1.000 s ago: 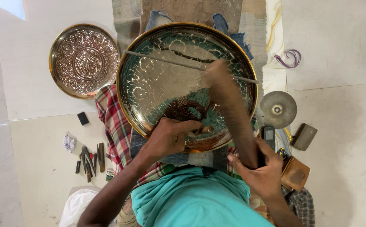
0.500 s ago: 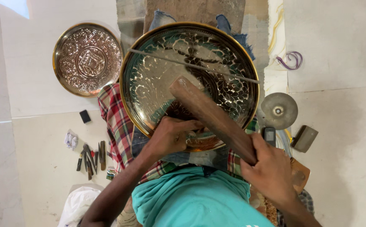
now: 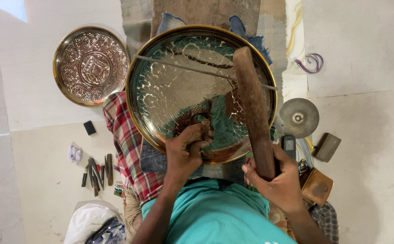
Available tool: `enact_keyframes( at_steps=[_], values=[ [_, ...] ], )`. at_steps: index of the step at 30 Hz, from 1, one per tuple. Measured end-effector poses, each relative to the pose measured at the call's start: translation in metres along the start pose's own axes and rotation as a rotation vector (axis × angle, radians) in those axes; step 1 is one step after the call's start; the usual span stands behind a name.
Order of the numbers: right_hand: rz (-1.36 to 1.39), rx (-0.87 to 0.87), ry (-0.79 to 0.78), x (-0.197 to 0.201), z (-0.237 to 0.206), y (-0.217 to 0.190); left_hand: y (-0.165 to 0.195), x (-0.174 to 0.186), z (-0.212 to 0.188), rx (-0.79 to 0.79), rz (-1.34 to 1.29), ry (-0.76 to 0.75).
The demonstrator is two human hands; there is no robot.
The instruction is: The person sits on the floor and repeatedly hammers a large brass tray with a wooden mallet while holding a cloth underneath the impact area. The tray is supported by a metal rod across its diameter. The person adjusts the cloth and continues hammering the same central region throughout the clip.
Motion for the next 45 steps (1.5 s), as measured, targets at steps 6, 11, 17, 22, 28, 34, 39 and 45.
enact_keyframes(
  at_steps=[6,11,17,22,28,34,39,45],
  values=[
    [-0.636,-0.215,-0.038,0.0,0.014,-0.039,0.002,-0.005,0.004,-0.061,0.052,-0.073],
    [-0.618,0.198,0.007,-0.018,0.017,-0.106,-0.001,-0.001,0.004,-0.02,0.06,-0.057],
    [-1.105,0.289,-0.099,-0.033,0.028,-0.121,0.001,-0.002,0.007,-0.063,0.052,-0.057],
    [-1.017,0.192,-0.107,-0.026,0.037,-0.124,-0.009,-0.004,0.003,0.028,0.001,-0.051],
    [-1.145,0.259,-0.145,-0.034,0.036,-0.128,-0.007,-0.003,0.005,-0.104,0.08,-0.069],
    [-1.138,0.344,-0.194,-0.04,0.03,-0.129,-0.002,-0.003,0.005,-0.107,0.122,-0.068],
    [-0.927,0.143,-0.179,-0.034,0.035,-0.117,-0.002,-0.005,0.006,-0.028,0.036,-0.076],
    [-0.858,0.157,-0.124,-0.029,0.035,-0.122,-0.004,-0.005,0.007,-0.044,0.051,-0.086]
  ],
)
Point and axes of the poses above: each hand's wrist, its own z-axis towards the middle knuckle, its own x-axis out of the back of the hand, y = z × x, the point moved 9 cm from there along z, towards the middle knuckle, and after that the axes turned 15 degrees about -x, right-handed, at the moved point
